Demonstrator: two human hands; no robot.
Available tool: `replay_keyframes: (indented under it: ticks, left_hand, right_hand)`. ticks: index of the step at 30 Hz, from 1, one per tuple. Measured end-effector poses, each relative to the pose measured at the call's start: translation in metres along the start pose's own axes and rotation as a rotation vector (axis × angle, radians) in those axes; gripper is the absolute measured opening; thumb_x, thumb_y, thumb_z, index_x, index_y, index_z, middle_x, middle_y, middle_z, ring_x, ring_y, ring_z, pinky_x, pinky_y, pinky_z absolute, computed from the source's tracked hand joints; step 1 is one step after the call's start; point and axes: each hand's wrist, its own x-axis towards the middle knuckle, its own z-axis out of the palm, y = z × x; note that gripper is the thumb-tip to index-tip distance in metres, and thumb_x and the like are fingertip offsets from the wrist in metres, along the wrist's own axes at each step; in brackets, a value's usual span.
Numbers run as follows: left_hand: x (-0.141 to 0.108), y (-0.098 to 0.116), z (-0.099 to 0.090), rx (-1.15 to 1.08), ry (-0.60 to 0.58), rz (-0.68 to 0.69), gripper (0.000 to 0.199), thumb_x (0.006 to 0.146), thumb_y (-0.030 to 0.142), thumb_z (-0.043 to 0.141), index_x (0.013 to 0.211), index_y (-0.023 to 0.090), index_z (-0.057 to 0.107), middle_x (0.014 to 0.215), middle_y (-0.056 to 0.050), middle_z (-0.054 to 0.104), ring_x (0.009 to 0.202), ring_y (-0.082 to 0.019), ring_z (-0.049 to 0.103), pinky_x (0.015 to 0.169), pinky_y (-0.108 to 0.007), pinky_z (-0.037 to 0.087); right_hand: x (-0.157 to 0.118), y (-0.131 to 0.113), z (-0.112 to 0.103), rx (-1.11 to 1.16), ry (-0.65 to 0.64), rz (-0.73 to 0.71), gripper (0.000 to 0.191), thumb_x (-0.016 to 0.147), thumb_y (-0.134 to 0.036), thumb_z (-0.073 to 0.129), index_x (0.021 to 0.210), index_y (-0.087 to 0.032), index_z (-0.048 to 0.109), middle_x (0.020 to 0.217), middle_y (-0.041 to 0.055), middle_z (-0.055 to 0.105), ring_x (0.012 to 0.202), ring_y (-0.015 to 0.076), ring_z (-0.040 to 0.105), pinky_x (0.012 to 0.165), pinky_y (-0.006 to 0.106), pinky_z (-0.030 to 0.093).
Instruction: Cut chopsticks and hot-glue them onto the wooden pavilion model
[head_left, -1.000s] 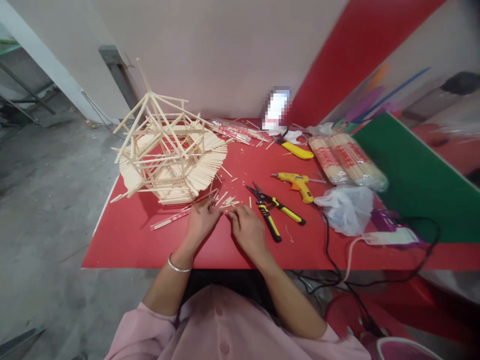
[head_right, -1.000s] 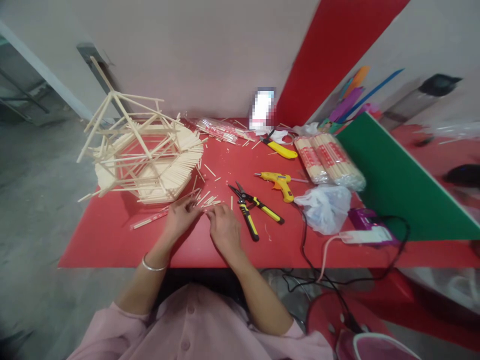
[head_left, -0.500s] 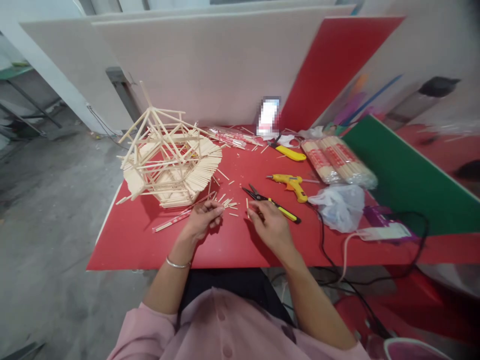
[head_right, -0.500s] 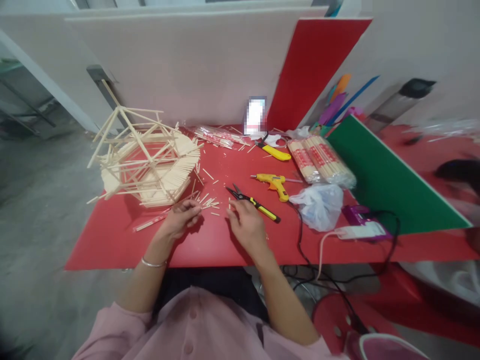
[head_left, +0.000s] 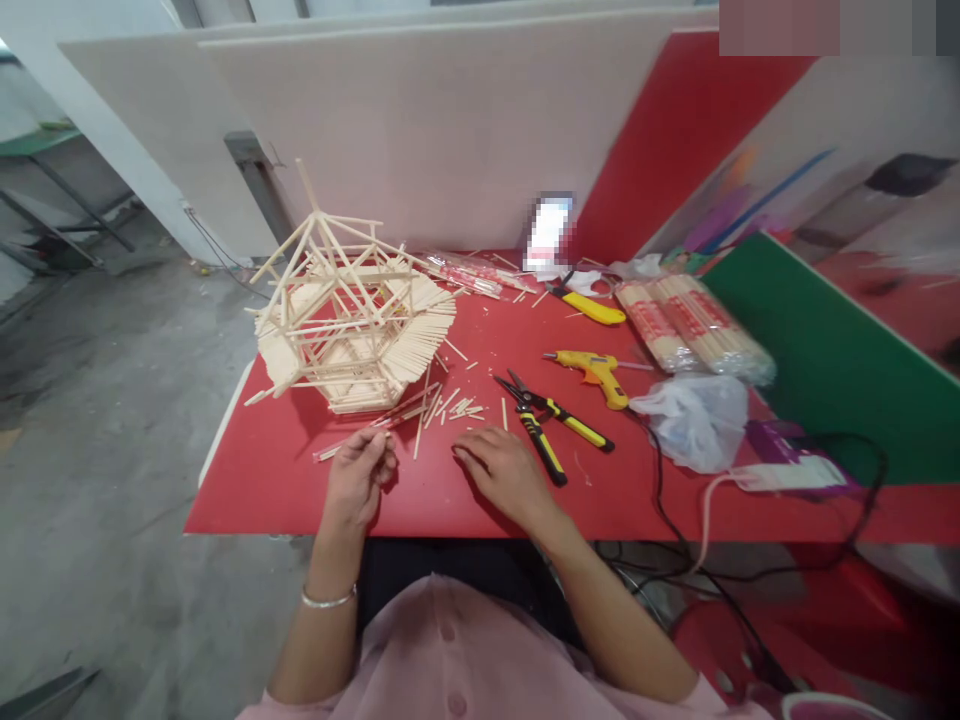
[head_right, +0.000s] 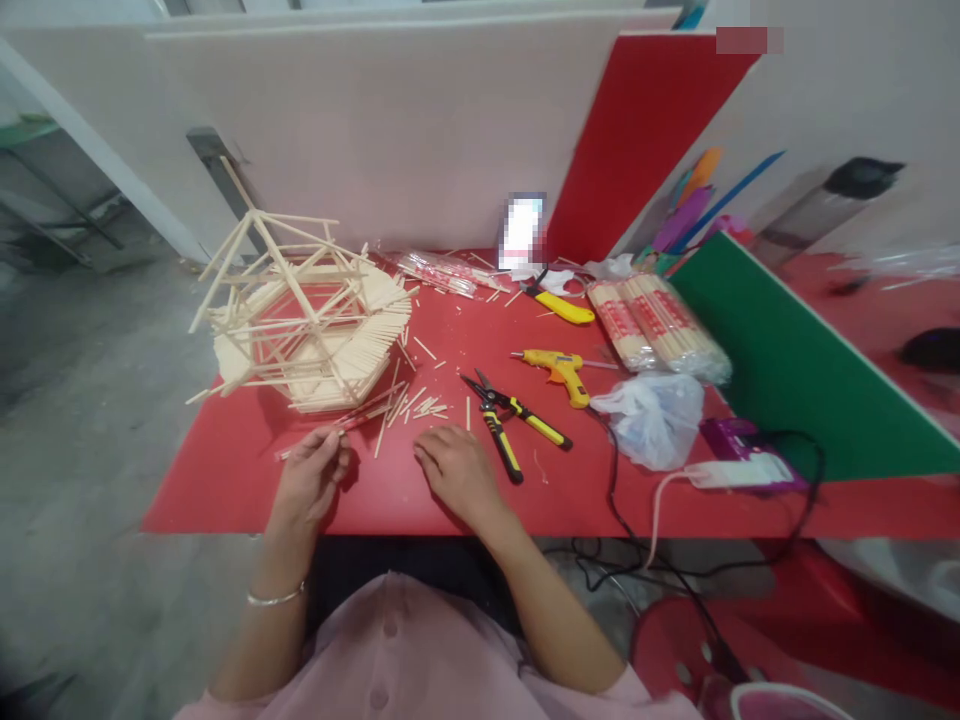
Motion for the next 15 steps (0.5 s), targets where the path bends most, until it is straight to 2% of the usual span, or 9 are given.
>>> replay_keyframes:
  ticks: [3, 6, 10, 15]
  left_hand:
    - [-0.004, -0.001, -0.011, 0.001, 0.08, 0.018, 0.032, 0.062, 0.034, 0.085, 0.078, 0.016, 0.065, 0.061, 0.002, 0.064, 0.045, -0.007, 0.052, 0.038, -0.016, 0.034]
    - [-0.004, -0.002, -0.004, 0.023, 0.029, -0.011, 0.032, 0.061, 0.032, 0.085, 0.081, 0.015, 0.066, 0.06, 0.002, 0.065, 0.045, -0.007, 0.053, 0.04, -0.017, 0.036]
    - [-0.004, -0.01, 0.02, 0.051, -0.117, -0.078, 0.029, 0.063, 0.03, 0.084, 0.081, 0.015, 0.066, 0.059, 0.002, 0.065, 0.043, -0.007, 0.05, 0.039, -0.018, 0.037]
    - [-0.003, -0.021, 0.057, 0.116, -0.279, -0.155, 0.029, 0.061, 0.031, 0.085, 0.078, 0.014, 0.068, 0.056, 0.0, 0.065, 0.041, -0.006, 0.049, 0.04, -0.019, 0.038]
  right_hand:
    - [0.007, -0.012, 0.005, -0.004, -0.04, -0.026, 0.024, 0.097, -0.026, 0.048, 0.097, -0.021, 0.071, 0.098, 0.0073, 0.073, 0.092, 0.0207, 0.062, 0.086, 0.038, 0.046]
    - [0.014, -0.022, 0.006, -0.02, -0.062, -0.056, 0.021, 0.096, -0.027, 0.051, 0.099, -0.022, 0.071, 0.1, 0.006, 0.072, 0.095, 0.0198, 0.061, 0.088, 0.037, 0.045]
    - [0.01, -0.017, -0.005, -0.053, -0.022, -0.026, 0.021, 0.096, -0.028, 0.051, 0.103, -0.022, 0.07, 0.105, 0.0067, 0.071, 0.102, 0.0205, 0.06, 0.093, 0.038, 0.044]
    - [-0.017, 0.014, -0.027, -0.075, 0.072, 0.089, 0.024, 0.096, -0.028, 0.05, 0.103, -0.019, 0.071, 0.104, 0.0097, 0.072, 0.097, 0.0226, 0.062, 0.091, 0.041, 0.046]
